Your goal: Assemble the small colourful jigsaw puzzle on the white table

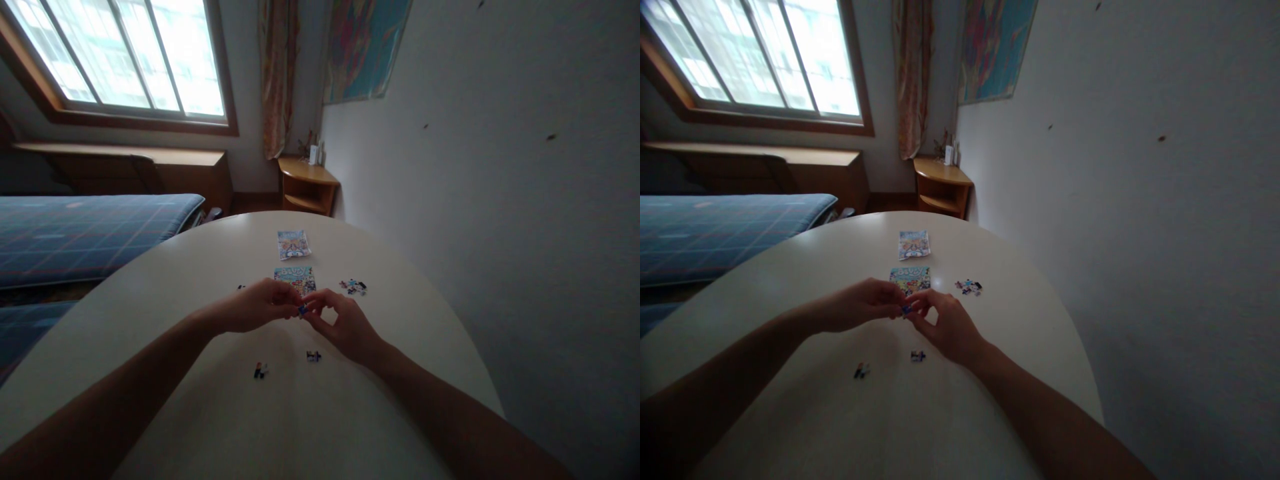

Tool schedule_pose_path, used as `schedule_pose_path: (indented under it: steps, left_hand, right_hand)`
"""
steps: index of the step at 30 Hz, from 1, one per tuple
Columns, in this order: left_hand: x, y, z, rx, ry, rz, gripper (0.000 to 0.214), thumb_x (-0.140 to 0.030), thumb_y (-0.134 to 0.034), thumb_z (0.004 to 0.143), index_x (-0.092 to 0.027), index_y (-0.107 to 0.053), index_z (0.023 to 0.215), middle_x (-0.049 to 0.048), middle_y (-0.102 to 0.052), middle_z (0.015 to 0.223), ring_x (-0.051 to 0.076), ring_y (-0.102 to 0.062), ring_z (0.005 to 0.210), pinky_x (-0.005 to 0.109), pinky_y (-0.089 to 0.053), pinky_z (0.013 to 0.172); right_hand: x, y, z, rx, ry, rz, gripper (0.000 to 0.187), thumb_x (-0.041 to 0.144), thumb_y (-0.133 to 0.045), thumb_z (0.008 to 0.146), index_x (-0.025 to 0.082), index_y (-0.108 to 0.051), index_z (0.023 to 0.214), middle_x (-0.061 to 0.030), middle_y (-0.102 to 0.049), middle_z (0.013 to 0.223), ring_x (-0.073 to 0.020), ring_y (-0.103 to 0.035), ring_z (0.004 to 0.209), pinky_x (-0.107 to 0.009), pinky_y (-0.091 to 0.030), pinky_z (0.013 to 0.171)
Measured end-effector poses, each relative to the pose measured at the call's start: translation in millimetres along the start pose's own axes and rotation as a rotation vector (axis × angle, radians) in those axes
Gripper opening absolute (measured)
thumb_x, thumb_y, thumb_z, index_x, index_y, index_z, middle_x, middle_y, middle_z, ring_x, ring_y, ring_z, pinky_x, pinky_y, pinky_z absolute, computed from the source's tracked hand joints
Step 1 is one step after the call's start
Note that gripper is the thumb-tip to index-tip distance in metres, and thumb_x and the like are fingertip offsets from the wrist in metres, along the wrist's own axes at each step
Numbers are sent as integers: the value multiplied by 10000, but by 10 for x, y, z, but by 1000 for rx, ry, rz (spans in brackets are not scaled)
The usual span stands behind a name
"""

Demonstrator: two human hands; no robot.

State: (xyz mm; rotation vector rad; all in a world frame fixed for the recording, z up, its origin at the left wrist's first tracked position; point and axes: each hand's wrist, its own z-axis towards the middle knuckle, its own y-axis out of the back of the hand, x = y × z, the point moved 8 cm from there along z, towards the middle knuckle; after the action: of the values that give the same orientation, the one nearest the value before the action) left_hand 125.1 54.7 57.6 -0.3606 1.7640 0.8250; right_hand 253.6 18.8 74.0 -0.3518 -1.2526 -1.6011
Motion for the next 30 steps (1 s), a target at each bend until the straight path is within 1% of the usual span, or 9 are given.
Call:
schedule_pose_path:
  steps: [5, 7, 11, 15, 20, 22, 24, 27, 30]
  left_hand:
    - [4, -44, -29, 69, 10, -32, 266, -381, -682, 803, -164, -662, 957, 28, -706, 903, 153, -606, 818, 274, -453, 748]
    - [4, -36, -34, 73, 17, -6, 249, -372, -678, 806, -165, -672, 944, 27, -711, 885, 153, -612, 813, 277, -458, 759]
    - [6, -19, -27, 65, 17, 100, 269, -404, -594, 868, -153, -691, 853, 25, -684, 789, 144, -596, 748, 265, -454, 721]
    - [25, -26, -40, 74, 53, 154, 240, -382, -598, 841, -157, -682, 834, 19, -674, 761, 140, -592, 714, 244, -449, 666]
    - [116, 47, -107, 116, 143, 305, 200, -341, -589, 804, -158, -670, 804, 12, -677, 729, 131, -567, 634, 222, -403, 583]
    - [147, 94, -126, 122, 145, 377, 189, -324, -579, 797, -162, -676, 787, 9, -680, 716, 130, -556, 617, 224, -383, 573]
    - [178, 122, -138, 116, 153, 426, 172, -307, -578, 790, -170, -681, 793, 14, -706, 749, 144, -585, 650, 228, -392, 590]
    - [212, 98, -156, 122, 197, 468, 137, -277, -581, 780, -180, -674, 807, 15, -733, 788, 163, -629, 699, 233, -414, 617]
    - [200, 60, -180, 125, 239, 544, 116, -240, -570, 773, -181, -667, 800, 17, -736, 792, 169, -634, 702, 241, -410, 619]
  right_hand:
    - [-18, -7, 1, -6, 7, -23, 143, 218, -638, 879, 215, -678, 1017, -2, -716, 823, -136, -658, 745, -282, -481, 763]
    - [-36, -22, -3, 2, 7, -28, 124, 218, -645, 878, 213, -689, 995, -5, -724, 847, -137, -659, 757, -283, -474, 763]
    - [-58, -68, -19, 15, 21, -66, 107, 231, -655, 885, 217, -708, 977, -12, -734, 876, -145, -661, 787, -300, -462, 793]
    - [-58, -132, -33, 36, 33, -81, 120, 228, -660, 883, 218, -716, 988, -13, -728, 846, -145, -651, 766, -309, -457, 810]
    - [14, -187, -49, 88, 82, -140, 105, 244, -661, 889, 220, -709, 980, -18, -723, 853, -149, -643, 785, -318, -435, 842]
    - [51, -221, -61, 134, 123, -172, 106, 245, -654, 892, 212, -697, 984, -24, -724, 870, -155, -645, 801, -323, -427, 847]
    - [85, -275, -82, 198, 179, -196, 89, 250, -644, 900, 209, -687, 967, -27, -725, 892, -161, -649, 831, -321, -421, 844]
    - [112, -335, -110, 256, 235, -212, 57, 244, -639, 904, 217, -682, 930, -13, -728, 910, -163, -655, 884, -316, -411, 859]
    - [100, -341, -103, 275, 227, -245, 43, 223, -648, 890, 226, -684, 913, -1, -730, 895, -164, -659, 887, -320, -406, 867]
